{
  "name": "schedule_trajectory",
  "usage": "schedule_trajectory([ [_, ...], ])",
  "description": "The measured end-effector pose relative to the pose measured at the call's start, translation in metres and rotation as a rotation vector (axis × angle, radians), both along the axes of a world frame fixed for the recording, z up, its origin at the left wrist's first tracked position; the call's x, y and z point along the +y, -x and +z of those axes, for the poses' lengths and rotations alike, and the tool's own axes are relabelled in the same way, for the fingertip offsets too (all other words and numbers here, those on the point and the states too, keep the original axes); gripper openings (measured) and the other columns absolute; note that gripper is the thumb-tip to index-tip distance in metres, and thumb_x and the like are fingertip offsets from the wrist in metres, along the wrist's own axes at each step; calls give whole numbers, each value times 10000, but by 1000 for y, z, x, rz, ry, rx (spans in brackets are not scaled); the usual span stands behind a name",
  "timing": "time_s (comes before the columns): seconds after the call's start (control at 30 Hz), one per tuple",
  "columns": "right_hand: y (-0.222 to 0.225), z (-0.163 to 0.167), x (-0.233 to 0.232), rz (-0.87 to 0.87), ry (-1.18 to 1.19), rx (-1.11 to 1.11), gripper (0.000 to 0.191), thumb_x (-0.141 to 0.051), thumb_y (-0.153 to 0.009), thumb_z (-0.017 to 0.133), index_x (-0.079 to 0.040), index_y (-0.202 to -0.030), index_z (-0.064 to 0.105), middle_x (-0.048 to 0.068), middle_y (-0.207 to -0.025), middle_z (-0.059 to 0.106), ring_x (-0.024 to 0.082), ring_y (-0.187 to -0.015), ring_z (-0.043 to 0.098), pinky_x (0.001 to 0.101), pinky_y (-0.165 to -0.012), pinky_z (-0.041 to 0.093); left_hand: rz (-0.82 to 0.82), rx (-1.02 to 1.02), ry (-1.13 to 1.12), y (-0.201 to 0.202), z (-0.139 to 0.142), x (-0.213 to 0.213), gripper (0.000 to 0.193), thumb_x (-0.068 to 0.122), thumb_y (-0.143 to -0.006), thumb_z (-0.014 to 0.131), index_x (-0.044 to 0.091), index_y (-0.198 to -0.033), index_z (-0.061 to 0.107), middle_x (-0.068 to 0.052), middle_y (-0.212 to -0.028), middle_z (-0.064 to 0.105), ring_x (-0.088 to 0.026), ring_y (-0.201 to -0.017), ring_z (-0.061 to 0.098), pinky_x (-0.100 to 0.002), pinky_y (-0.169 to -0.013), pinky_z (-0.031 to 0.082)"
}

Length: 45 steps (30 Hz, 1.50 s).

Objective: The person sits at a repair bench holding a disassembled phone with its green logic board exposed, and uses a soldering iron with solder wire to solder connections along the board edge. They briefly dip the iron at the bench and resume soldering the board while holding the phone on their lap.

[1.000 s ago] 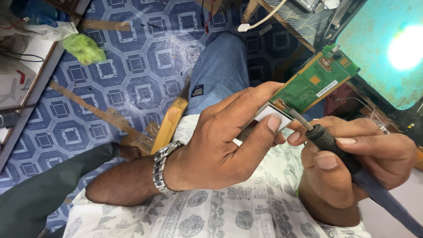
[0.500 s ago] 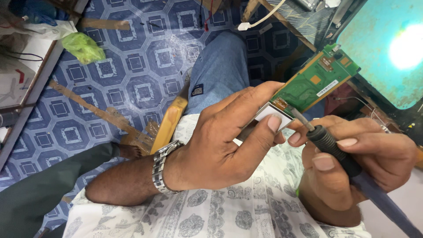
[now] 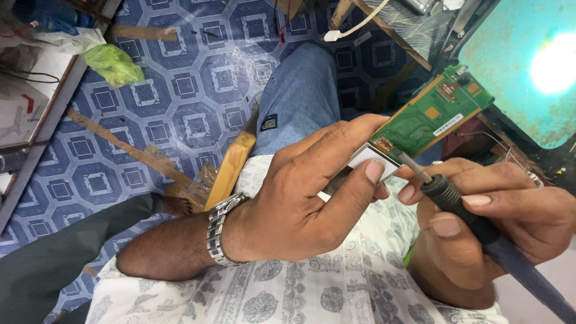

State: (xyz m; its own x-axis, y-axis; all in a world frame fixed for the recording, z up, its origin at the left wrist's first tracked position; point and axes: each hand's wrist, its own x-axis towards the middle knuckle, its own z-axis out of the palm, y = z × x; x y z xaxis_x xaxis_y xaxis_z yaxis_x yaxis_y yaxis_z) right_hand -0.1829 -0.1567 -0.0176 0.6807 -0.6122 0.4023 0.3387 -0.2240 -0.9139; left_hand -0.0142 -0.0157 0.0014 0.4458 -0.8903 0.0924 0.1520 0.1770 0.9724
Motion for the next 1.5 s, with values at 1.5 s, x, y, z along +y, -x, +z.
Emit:
schedule_trajectory([
  [1.5,-7,-5,1,-61,4,-31,293,4,-946,720,-28,-1141,503,169,-876,648,295,-751,769,490,-806,725,-3,4,12,-1,-2,-3,377,98,-1142,509,-38,-1489,457,-133,-1227,649,-127,-978,759,-214,-805,693],
])
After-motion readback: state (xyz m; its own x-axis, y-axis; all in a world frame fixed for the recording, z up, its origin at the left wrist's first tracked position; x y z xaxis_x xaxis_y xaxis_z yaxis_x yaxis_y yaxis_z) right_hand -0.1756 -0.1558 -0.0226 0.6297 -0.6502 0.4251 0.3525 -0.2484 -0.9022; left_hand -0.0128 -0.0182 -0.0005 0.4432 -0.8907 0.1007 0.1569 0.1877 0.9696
